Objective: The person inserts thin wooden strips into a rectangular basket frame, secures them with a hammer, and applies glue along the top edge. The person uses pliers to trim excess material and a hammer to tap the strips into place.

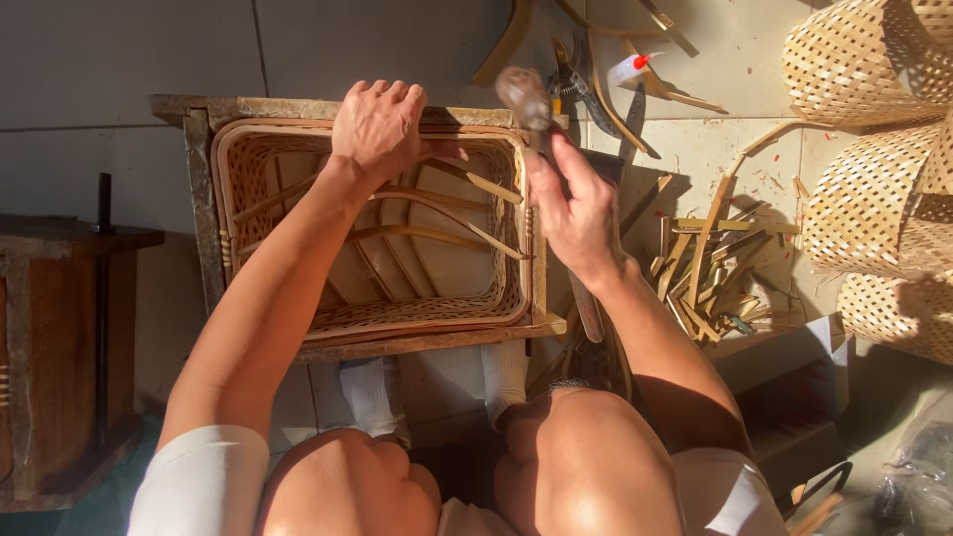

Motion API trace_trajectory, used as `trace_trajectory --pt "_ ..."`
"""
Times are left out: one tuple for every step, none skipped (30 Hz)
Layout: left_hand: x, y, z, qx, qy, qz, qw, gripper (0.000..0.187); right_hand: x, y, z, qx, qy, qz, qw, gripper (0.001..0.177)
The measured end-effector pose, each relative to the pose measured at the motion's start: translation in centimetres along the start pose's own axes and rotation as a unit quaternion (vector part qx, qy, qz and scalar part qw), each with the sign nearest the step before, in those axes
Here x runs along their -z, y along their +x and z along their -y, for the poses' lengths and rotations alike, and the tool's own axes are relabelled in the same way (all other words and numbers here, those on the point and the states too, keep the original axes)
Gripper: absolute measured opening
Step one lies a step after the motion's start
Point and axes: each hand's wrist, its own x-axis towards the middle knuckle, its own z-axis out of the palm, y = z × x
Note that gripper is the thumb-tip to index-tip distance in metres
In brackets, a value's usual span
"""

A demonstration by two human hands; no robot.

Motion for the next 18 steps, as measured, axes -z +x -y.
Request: trace_trajectory --pt "1.1 0.2 -0.5 -0.003 0.024 -0.009 1.000 0.103 2.5 -3.0 -0.9 -0.043 -0.058 -0.042 0.996 0.028" --pt "2.0 0.3 -1.0 -0.007 0.046 -0.015 0.999 0.108 4.6 -6.1 -1.6 -0.091 -0.115 -0.083 0.986 0.030" --pt "2.7 0.6 -1.6 -0.011 0.068 -0.022 0.997 0.113 6.0 -9.0 -2.6 -0.151 -0.129 -0.089 0.976 0.031" --pt "2.9 0.6 -2.5 -0.026 0.058 -0.031 0.998 0.112 6.8 -12.1 -3.3 -0.215 -0.141 -0.091 0.962 0.032" --pt "2.9 0.6 -3.3 -0.040 0.048 -0.039 0.997 0.110 6.9 -15.0 -4.1 -0.279 -0.142 -0.103 0.944 0.036" --pt "3.1 1.1 -3.7 -0.048 0.040 -0.050 0.997 0.108 6.7 -16.8 -5.1 -0.334 -0.139 -0.111 0.925 0.042" --pt "3.1 1.6 -4.0 -0.041 0.024 -0.032 0.998 0.105 6.4 -18.7 -6.0 -0.286 -0.165 -0.094 0.939 0.040" --pt "3.0 1.7 -4.3 -0.034 0.008 -0.011 0.999 0.102 5.9 -20.4 -6.8 -0.238 -0.189 -0.074 0.950 0.038" --pt "2.8 1.9 -4.5 -0.026 -0.008 0.010 1.000 0.098 5.5 -21.8 -7.7 -0.258 -0.209 -0.056 0.942 0.040" --pt "2.8 2.0 -4.6 -0.023 -0.007 0.016 1.000 0.099 4.9 -22.9 -8.7 -0.275 -0.227 -0.040 0.933 0.042" --pt "2.8 2.1 -4.6 -0.019 -0.006 0.023 1.000 0.100 4.3 -23.6 -9.7 -0.293 -0.245 -0.023 0.924 0.045" --pt "2.9 2.1 -4.6 -0.016 -0.004 0.030 0.999 0.101 3.6 -24.0 -10.7 -0.323 -0.251 -0.017 0.912 0.046" --pt "3.2 2.1 -4.6 -0.023 -0.003 0.034 0.999 0.101 2.9 -24.2 -11.7 -0.353 -0.256 -0.011 0.900 0.048" --pt "3.6 1.9 -4.6 -0.031 -0.002 0.039 0.999 0.101 2.3 -24.4 -12.3 -0.384 -0.260 -0.004 0.886 0.050" --pt "4.2 1.6 -4.7 -0.039 -0.001 0.045 0.998 0.101 1.8 -24.3 -12.7 -0.364 -0.264 -0.009 0.893 0.050" --pt "5.0 1.2 -4.8 -0.082 0.011 -0.056 0.995 0.095 1.4 -23.9 -13.1 -0.343 -0.268 -0.016 0.900 0.049" --pt "5.9 0.3 -4.9 -0.123 0.022 -0.156 0.980 0.090 1.2 -23.4 -13.3 -0.322 -0.273 -0.022 0.906 0.049" --pt "6.6 -1.1 -5.2 -0.161 0.030 -0.252 0.954 0.085 1.3 -23.0 -13.1 -0.313 -0.267 -0.022 0.911 0.048"
